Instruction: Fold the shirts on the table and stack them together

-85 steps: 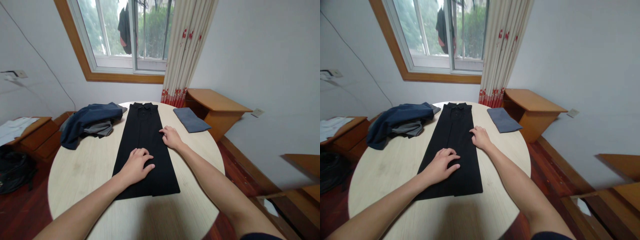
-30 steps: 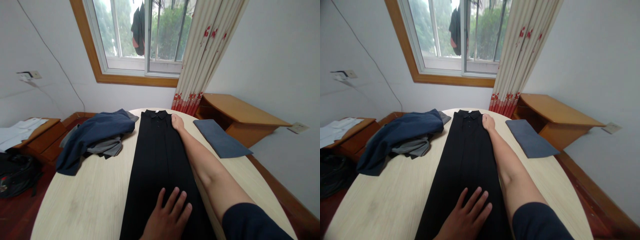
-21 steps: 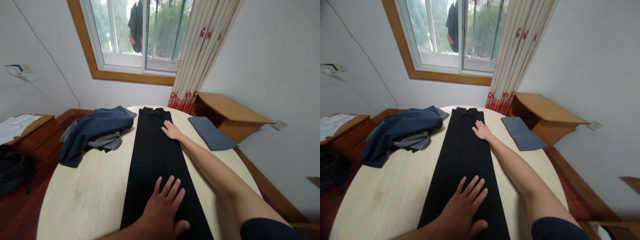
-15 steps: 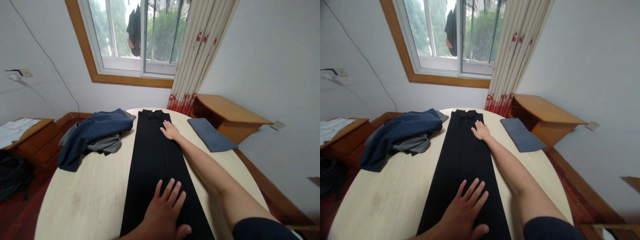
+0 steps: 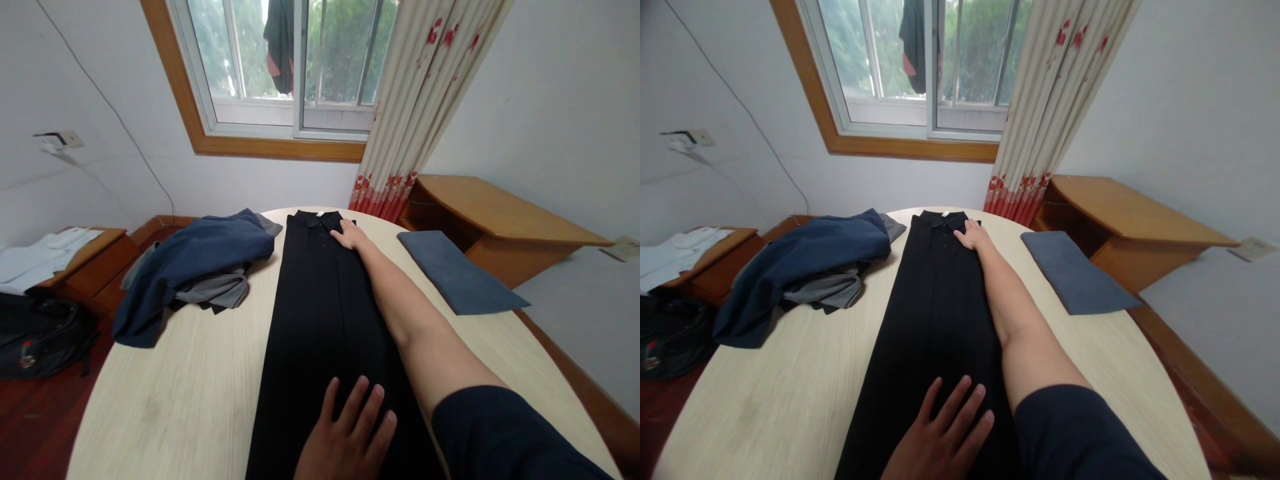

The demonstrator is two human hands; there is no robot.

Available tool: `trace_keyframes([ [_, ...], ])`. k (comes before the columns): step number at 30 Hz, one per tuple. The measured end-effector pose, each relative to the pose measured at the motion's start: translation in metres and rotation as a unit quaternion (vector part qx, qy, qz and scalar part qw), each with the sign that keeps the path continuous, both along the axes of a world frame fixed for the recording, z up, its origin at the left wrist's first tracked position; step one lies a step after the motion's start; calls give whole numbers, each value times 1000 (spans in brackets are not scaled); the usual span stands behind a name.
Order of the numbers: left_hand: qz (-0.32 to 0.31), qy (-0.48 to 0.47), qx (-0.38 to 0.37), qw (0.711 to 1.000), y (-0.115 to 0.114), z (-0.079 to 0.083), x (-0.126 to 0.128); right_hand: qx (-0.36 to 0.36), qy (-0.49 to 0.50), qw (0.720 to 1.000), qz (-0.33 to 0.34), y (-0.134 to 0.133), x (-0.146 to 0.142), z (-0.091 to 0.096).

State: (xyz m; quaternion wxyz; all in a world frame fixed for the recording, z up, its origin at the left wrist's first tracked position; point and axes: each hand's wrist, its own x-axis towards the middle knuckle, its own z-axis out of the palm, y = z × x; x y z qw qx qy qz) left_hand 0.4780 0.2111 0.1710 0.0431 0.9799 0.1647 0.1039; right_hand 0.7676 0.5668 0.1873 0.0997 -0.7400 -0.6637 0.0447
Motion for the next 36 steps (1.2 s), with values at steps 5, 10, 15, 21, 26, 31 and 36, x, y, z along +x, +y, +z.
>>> trace_keyframes([
  [5,-10,-4,26,1000,3,-4,-1,67,-9,997,-29,-14,-10,10],
  [10,-17,31,-57,998,4,15,-6,107,-35,993,-36,-51,-41,30],
  [15,-8,46,-137,989,-2,42,-10,73,-23,997,3,-119,-63,32],
  [21,15,22,-129,991,-9,43,-12,19,-18,1000,9,-218,-76,12],
  [26,20,29,-142,989,-12,48,-11,16,16,998,66,-281,-98,7],
  [31,76,-13,-197,977,0,71,-22,51,85,988,121,-311,-91,9],
  [36,146,-60,-177,971,60,88,-43,112,140,980,86,-307,-46,8],
])
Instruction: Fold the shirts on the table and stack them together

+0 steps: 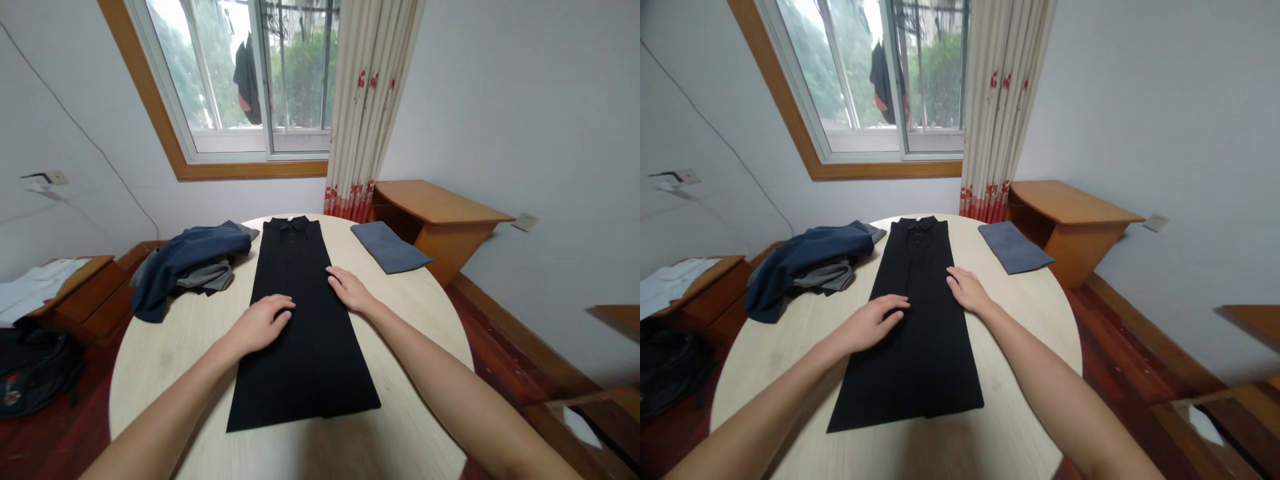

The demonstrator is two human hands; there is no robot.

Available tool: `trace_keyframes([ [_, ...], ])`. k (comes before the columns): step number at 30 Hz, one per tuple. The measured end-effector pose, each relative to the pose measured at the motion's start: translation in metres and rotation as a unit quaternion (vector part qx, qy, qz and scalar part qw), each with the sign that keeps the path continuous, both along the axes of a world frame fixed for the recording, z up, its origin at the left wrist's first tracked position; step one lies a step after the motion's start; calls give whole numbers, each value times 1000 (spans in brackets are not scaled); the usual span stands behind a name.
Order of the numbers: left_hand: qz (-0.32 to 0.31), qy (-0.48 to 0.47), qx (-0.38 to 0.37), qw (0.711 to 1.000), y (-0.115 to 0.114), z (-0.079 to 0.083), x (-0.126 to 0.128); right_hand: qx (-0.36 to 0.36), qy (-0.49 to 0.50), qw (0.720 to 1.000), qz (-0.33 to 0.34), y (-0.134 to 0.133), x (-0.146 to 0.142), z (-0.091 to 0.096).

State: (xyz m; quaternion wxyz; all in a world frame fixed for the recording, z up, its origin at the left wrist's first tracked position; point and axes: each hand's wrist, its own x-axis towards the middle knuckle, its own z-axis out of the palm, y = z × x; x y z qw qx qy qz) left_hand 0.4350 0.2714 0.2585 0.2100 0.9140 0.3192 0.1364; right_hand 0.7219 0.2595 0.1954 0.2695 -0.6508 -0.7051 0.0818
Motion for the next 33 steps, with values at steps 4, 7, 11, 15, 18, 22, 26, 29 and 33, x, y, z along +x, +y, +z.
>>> trace_keyframes([
  [4,4,55,36,998,53,-3,-18,-6,-17,1000,0,7,26,-3],
  [7,43,42,31,998,71,-14,-35,-9,-20,999,29,13,34,-4],
  [11,36,9,-7,999,71,-23,-54,-52,-27,995,76,19,41,2],
  [15,0,26,-62,998,65,-16,-63,-60,-26,995,75,16,40,6],
  [18,-31,46,-75,996,64,-10,-64,-56,-15,992,111,6,38,10],
  [22,-49,66,-75,994,63,-9,-64,-103,2,981,165,-11,36,22],
  [26,-75,78,-77,991,65,-11,-63,-177,-31,963,201,-27,22,39],
  [29,-93,73,-87,989,66,-12,-63,-216,-59,947,232,-34,8,50],
  [33,-107,46,-90,989,63,-9,-62,-202,-54,952,223,-38,-1,55],
])
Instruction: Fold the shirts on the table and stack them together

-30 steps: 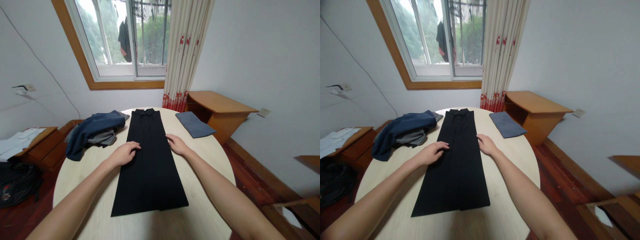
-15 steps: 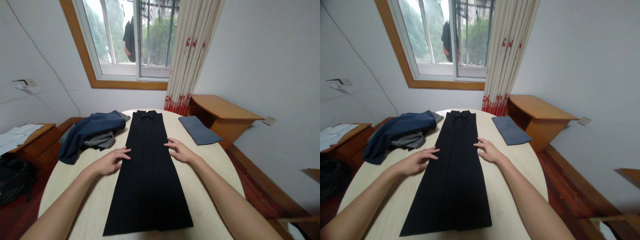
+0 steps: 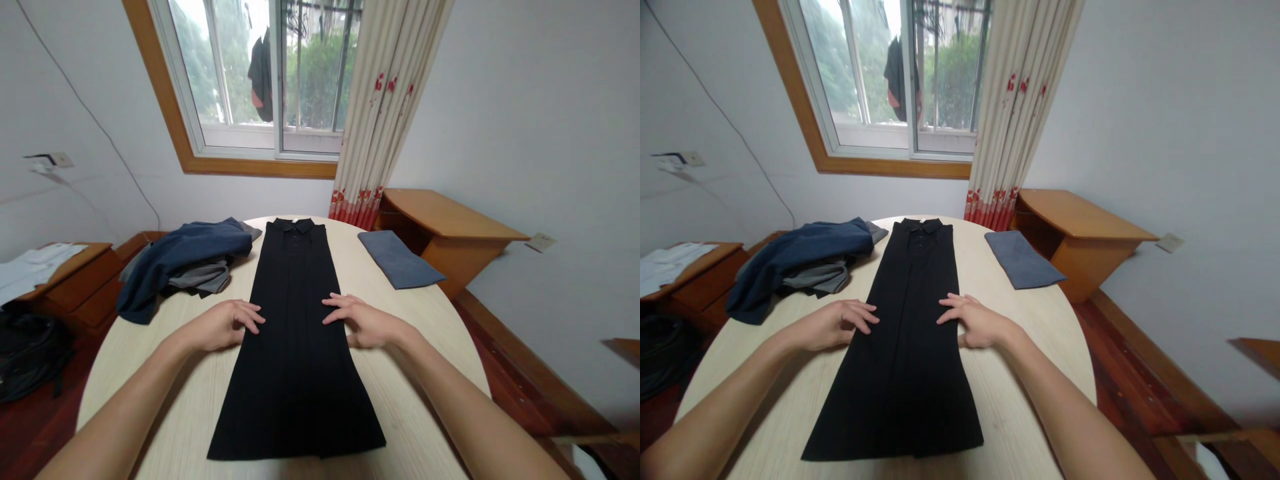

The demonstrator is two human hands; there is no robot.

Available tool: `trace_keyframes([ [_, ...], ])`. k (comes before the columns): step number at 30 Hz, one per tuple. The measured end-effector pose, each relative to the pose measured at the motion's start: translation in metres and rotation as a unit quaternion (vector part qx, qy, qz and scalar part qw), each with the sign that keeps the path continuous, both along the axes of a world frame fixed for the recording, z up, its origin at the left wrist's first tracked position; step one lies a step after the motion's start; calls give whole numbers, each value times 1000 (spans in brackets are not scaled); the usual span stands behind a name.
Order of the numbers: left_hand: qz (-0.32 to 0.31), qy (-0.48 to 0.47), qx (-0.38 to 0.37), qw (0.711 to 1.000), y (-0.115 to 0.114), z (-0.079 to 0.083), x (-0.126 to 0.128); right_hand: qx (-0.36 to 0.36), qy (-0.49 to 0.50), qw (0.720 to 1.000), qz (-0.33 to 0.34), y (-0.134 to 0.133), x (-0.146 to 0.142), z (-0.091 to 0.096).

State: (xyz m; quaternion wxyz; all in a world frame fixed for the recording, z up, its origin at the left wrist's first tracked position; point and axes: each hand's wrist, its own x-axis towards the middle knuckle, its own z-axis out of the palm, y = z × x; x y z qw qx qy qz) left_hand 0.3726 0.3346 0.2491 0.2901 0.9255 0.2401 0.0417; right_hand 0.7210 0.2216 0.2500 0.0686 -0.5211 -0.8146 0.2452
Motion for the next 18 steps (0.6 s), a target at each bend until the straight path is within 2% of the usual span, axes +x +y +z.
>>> trace_keyframes([
  [4,-4,-18,-10,1000,-6,5,1,29,5,999,-13,-1,-4,0],
  [11,-48,1,-17,999,-23,16,3,1,-14,999,33,-8,-17,5],
  [18,-57,-30,-109,992,-28,19,8,-32,153,986,55,-8,-7,10],
])
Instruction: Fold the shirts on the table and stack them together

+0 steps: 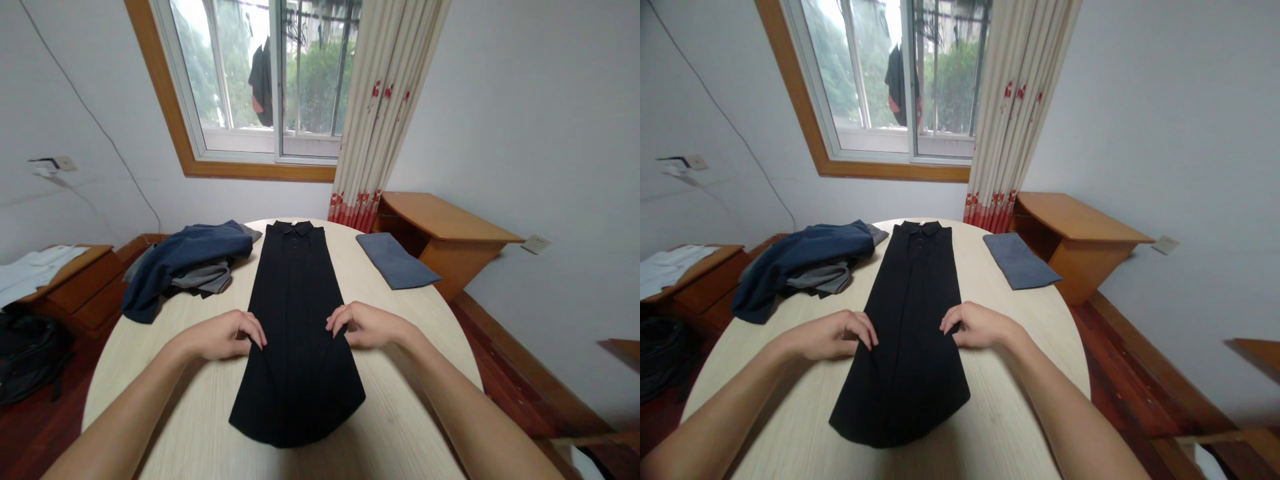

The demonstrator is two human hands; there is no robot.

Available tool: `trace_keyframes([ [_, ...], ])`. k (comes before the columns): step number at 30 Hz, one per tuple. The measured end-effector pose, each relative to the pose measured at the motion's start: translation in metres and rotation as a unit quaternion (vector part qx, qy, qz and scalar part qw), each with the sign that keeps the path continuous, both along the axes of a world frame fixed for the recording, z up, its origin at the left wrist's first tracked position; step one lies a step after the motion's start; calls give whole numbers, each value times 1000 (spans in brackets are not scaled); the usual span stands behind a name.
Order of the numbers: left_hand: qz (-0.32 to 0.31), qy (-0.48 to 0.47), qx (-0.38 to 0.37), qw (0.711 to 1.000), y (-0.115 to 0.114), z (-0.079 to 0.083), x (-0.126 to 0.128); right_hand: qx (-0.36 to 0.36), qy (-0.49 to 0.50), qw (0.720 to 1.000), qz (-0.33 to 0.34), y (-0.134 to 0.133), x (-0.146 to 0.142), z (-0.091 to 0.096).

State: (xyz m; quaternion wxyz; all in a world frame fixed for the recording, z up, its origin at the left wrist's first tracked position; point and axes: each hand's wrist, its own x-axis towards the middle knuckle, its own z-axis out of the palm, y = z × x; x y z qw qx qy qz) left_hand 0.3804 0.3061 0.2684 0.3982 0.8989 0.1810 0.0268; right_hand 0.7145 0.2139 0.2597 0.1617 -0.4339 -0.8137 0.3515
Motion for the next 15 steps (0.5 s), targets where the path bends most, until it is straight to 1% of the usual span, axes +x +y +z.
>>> trace_keyframes([
  [3,-34,-26,-83,996,-4,-3,1,-42,23,999,-2,-6,2,7],
  [6,-60,-21,-171,983,-16,0,4,-132,25,991,17,-17,4,18],
  [7,-73,-12,-198,978,-22,3,5,-165,31,985,31,-21,5,22],
  [9,-119,5,-247,962,-35,11,8,-222,58,970,78,-29,7,30],
  [11,-173,-8,-293,940,-46,19,11,-243,108,954,137,-33,9,35],
  [12,-180,-36,-315,931,-49,21,12,-238,141,949,150,-33,10,36],
  [13,-160,-78,-338,924,-49,22,13,-224,179,948,139,-31,11,35],
  [14,-109,-130,-357,919,-47,20,13,-203,217,949,100,-27,13,32],
  [15,-34,-184,-368,911,-43,17,14,-180,250,951,39,-22,15,27],
])
